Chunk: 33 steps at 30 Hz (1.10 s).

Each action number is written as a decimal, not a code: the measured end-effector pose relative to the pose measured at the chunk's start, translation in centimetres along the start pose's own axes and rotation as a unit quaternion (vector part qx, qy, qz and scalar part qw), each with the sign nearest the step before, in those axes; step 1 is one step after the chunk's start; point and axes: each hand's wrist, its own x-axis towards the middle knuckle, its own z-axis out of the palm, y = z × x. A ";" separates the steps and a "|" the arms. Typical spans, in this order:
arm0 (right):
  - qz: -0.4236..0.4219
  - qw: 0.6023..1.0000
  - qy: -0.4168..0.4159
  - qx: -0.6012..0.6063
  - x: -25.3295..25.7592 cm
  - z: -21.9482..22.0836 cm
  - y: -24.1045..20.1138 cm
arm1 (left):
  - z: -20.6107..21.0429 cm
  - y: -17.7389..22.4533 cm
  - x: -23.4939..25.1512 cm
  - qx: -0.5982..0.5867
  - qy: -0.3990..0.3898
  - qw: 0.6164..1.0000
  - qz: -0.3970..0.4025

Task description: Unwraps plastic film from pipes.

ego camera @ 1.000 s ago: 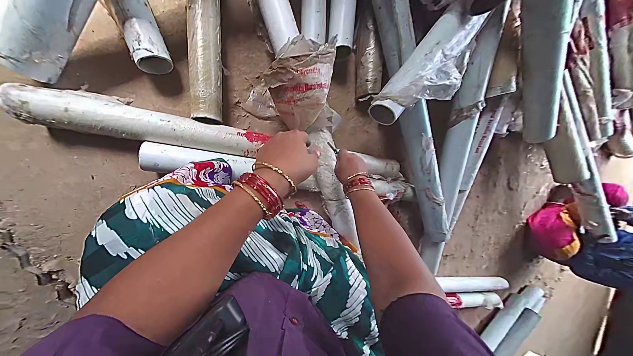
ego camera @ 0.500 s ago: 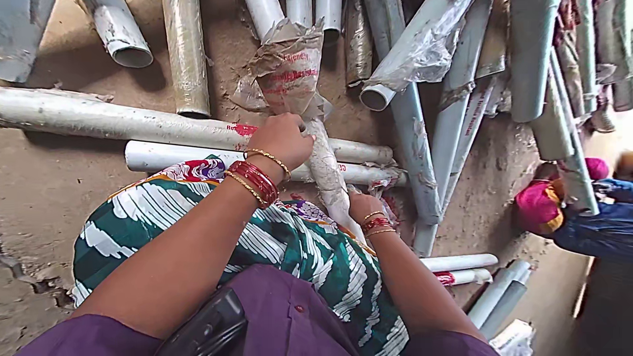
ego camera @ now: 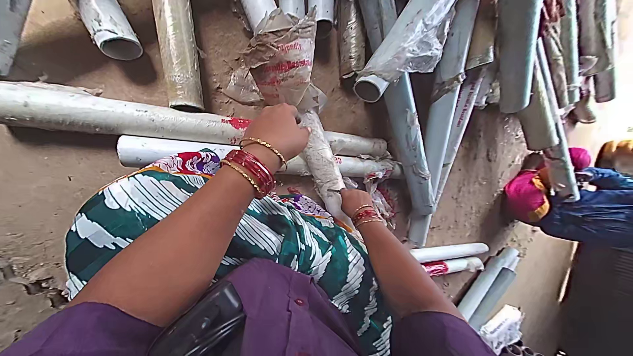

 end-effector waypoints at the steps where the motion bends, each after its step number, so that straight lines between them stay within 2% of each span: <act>1: 0.001 0.999 -0.036 -0.015 -0.9 0.7 0.7 | -0.1 0.1 0.0 -0.006 0.003 1.000 0.003; 3: 0.017 1.000 -0.023 0.002 -2.1 0.5 1.5 | -0.3 0.3 0.2 -0.009 0.011 1.000 0.011; 5: 0.020 0.995 0.080 0.054 -2.5 -0.4 1.4 | 0.1 0.3 0.1 -0.006 0.006 1.000 0.011; 7: 0.010 0.985 0.157 0.076 -0.6 -2.0 0.4 | 0.3 0.4 0.2 0.005 0.002 1.000 0.012; 11: 0.003 0.991 0.118 0.058 2.7 -3.5 -1.5 | 0.6 0.3 0.4 0.010 -0.002 1.000 -0.003; 17: 0.002 0.999 0.034 0.027 -0.9 -0.3 1.6 | 0.3 0.7 0.6 -0.002 0.007 1.000 0.003; 20: 0.006 0.990 0.126 0.065 -1.7 -1.7 2.2 | 0.6 0.7 0.8 0.005 0.005 1.000 0.012; 22: -0.017 0.978 0.188 0.089 -0.3 -3.0 1.3 | 1.1 0.8 0.7 0.011 -0.002 1.000 0.011; 25: -0.027 0.983 0.158 0.092 2.7 -4.4 -1.2 | 1.3 0.7 0.8 0.020 0.002 1.000 0.010; 27: -0.023 0.989 0.122 0.077 3.4 -3.8 -1.6 | 1.2 0.6 0.8 0.022 0.004 1.000 0.006; 31: -0.025 0.999 0.004 0.024 1.0 -0.7 1.5 | 0.7 0.6 0.8 0.013 0.008 1.000 0.000; 33: -0.004 0.999 0.016 0.044 -1.1 0.9 3.9 | 0.6 0.9 1.0 0.005 0.012 1.000 0.003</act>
